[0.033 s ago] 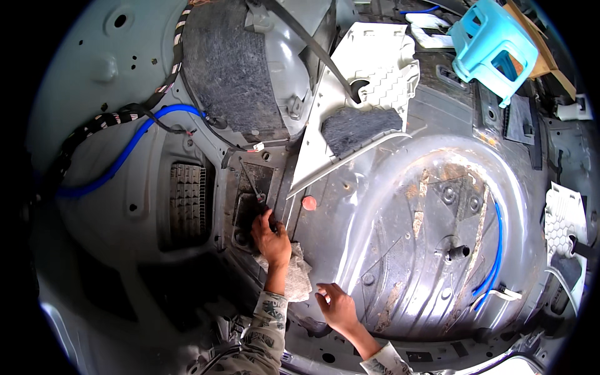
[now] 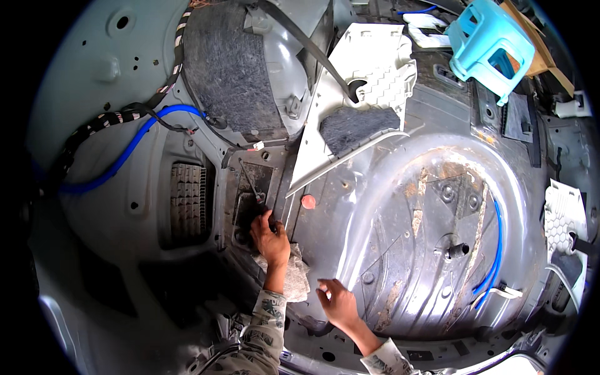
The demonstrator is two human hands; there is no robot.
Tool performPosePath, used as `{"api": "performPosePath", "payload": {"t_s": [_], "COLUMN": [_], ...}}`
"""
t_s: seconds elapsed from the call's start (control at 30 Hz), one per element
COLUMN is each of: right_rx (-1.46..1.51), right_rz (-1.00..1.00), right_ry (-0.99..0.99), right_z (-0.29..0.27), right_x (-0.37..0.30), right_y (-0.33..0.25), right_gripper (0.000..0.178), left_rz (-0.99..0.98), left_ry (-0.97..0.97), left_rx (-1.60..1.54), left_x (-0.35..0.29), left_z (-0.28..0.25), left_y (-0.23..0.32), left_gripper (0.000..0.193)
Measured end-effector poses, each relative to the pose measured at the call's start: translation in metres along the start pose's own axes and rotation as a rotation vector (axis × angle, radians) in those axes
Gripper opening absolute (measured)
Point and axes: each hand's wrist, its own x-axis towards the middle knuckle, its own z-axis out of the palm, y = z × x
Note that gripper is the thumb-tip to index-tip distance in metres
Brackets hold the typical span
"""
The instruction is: The person works on the internal wiring of a vehicle's trunk, using a screwdriver to connect or adjust electrical components and handling blue tubing and wire harnesses by hand.
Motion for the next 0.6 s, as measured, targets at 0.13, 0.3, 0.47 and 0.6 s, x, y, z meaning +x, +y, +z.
{"api": "performPosePath", "payload": {"t_s": [0.13,0.3,0.47,0.6], "right_rx": [-0.097,-0.317,-0.647,-0.668], "right_rz": [-0.115,-0.298,-0.211,-0.159], "right_ry": [0.11,0.26,0.321,0.331], "right_z": [-0.001,0.018,0.029,0.036], "right_x": [0.036,0.11,0.18,0.196], "right_y": [-0.004,-0.011,-0.029,-0.021], "right_gripper": [0.033,0.052,0.046,0.021], "left_rz": [0.041,-0.076,0.074,0.124], "left_ry": [0.028,-0.029,-0.04,-0.02], "left_rx": [0.007,-0.132,-0.128,0.049], "left_x": [-0.016,-0.049,-0.088,-0.096], "left_z": [-0.011,-0.021,-0.021,-0.01], "left_y": [-0.005,-0.015,-0.017,-0.015], "left_gripper": [0.022,0.015,0.02,0.027]}}
